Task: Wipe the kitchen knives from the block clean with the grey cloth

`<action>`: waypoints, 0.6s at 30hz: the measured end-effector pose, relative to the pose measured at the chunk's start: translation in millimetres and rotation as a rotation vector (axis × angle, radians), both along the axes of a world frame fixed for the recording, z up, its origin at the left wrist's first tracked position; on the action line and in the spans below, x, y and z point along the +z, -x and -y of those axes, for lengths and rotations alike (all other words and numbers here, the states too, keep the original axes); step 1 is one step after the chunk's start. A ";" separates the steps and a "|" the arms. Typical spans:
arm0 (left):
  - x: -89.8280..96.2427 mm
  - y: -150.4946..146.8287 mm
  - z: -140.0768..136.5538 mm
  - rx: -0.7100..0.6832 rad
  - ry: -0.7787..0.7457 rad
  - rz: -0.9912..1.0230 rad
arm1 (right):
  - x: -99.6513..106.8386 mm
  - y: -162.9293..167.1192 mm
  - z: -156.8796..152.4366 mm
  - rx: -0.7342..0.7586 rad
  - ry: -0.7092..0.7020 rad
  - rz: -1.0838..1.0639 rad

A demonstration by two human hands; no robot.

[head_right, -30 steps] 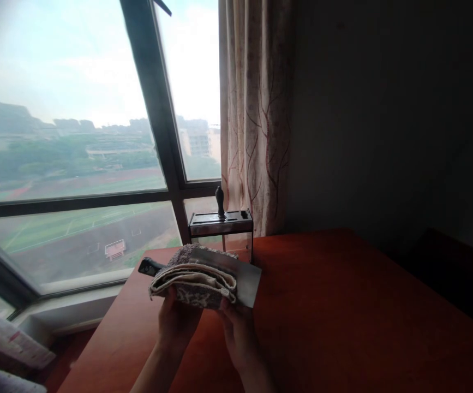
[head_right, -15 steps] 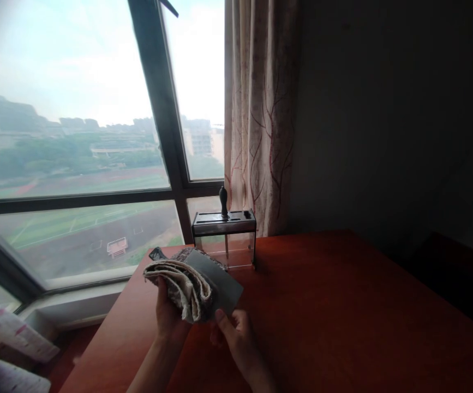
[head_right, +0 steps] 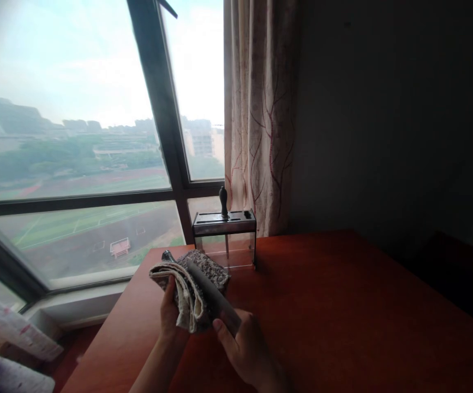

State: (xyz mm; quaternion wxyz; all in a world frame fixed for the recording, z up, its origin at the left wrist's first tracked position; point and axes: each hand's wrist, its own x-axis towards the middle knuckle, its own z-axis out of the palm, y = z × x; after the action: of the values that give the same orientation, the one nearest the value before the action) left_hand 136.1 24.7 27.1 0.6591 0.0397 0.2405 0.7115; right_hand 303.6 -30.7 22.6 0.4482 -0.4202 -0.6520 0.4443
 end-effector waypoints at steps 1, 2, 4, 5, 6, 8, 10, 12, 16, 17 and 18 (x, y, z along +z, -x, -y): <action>-2.4 5.5 -2.7 0.014 -0.017 0.014 | 1.8 -1.8 2.6 0.013 -0.023 0.032; -5.0 11.7 -5.4 0.023 -0.041 0.028 | 2.2 -3.5 6.0 0.008 -0.026 0.037; -10.4 24.7 -10.3 0.014 -0.132 0.051 | -1.0 -6.8 14.4 -0.071 0.027 -0.029; -12.7 30.9 -12.3 0.003 -0.190 0.060 | -4.0 -8.4 18.8 -0.139 0.063 -0.082; -14.6 36.3 -13.7 -0.005 -0.244 0.069 | -7.2 -10.3 22.8 -0.205 0.085 -0.127; -16.5 43.9 -15.2 0.009 -0.309 0.087 | -11.3 -14.2 28.3 -0.247 0.042 -0.141; -16.0 46.7 -14.9 0.042 -0.314 0.111 | -9.6 -17.6 29.2 -0.154 -0.123 -0.050; -13.9 45.5 -13.5 0.042 -0.294 0.134 | -2.6 -19.2 26.6 -0.006 -0.341 0.126; -12.0 39.8 -10.5 -0.054 -0.299 0.127 | 12.4 -16.2 19.2 0.127 -0.612 0.497; -12.3 38.8 -10.1 -0.072 -0.308 0.113 | 14.0 -15.0 17.7 0.111 -0.645 0.548; -12.8 38.0 -9.8 -0.095 -0.324 0.094 | 14.7 -14.0 16.5 0.091 -0.672 0.578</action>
State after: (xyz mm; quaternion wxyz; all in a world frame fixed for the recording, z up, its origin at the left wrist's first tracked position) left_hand 98.1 34.5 14.3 0.6875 0.1233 0.0896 0.7100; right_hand 317.7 -47.2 37.3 0.3392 -0.3290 -0.8766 0.0916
